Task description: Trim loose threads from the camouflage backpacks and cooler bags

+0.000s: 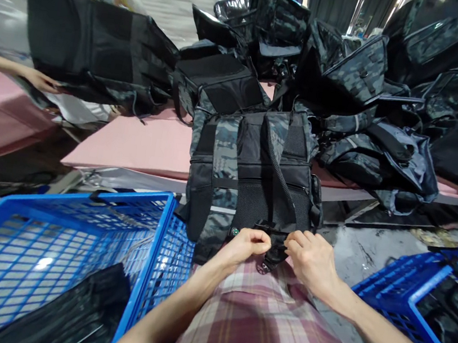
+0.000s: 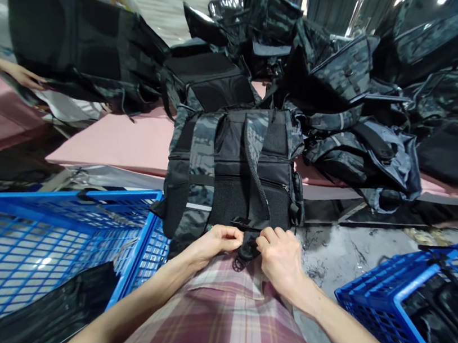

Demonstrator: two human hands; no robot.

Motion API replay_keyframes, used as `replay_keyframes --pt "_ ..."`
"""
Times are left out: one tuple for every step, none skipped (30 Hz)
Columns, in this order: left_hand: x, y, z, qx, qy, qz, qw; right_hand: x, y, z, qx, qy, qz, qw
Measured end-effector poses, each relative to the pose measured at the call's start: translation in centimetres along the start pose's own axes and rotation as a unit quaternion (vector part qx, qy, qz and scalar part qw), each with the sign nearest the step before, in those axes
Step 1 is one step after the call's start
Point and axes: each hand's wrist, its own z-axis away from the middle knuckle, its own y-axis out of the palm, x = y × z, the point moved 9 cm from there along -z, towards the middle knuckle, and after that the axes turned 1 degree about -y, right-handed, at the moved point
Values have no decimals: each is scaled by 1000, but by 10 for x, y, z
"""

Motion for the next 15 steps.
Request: replay_keyframes --pt "-1 -1 3 12 -5 10 1000 -5 -1 1 6 9 -41 999" --pt "-2 -4 9 24 -16 14 999 -12 -3 2 12 15 -104 994" --pt "-5 -10 15 31 -33 11 999 -19 -5 3 18 19 -184 983" --pt "-9 -19 23 30 -49 2 998 -27 -7 3 23 27 -270 962" --pt "-16 -33 30 17 -58 -14 998 -39 -9 3 22 44 -351 935" --pt "-27 -54 36 -20 -50 -35 998 -53 -9 1 15 74 -415 907" --pt "-42 -79 41 -86 -18 -60 994 -69 -7 -1 0 118 -458 881" --pt "-59 -108 45 -174 29 -93 980 -87 -4 -4 -24 170 -480 861" --pt "-74 -134 50 -264 78 -128 953 -103 2 -9 -50 220 -487 844" --pt "-85 -154 52 -338 118 -161 920 -115 9 -14 -76 259 -488 830" --pt "-89 -167 51 -385 141 -191 892 -122 18 -22 -96 284 -487 820" --pt "-88 -173 44 -403 147 -217 877 -125 27 -31 -107 298 -489 813" --pt "-83 -175 33 -398 142 -239 874 -124 37 -40 -111 303 -498 805" --pt "-77 -174 22 -383 132 -256 878 -119 46 -50 -104 299 -515 797" --pt "-74 -172 14 -372 123 -269 880 -111 52 -60 -87 287 -539 787"
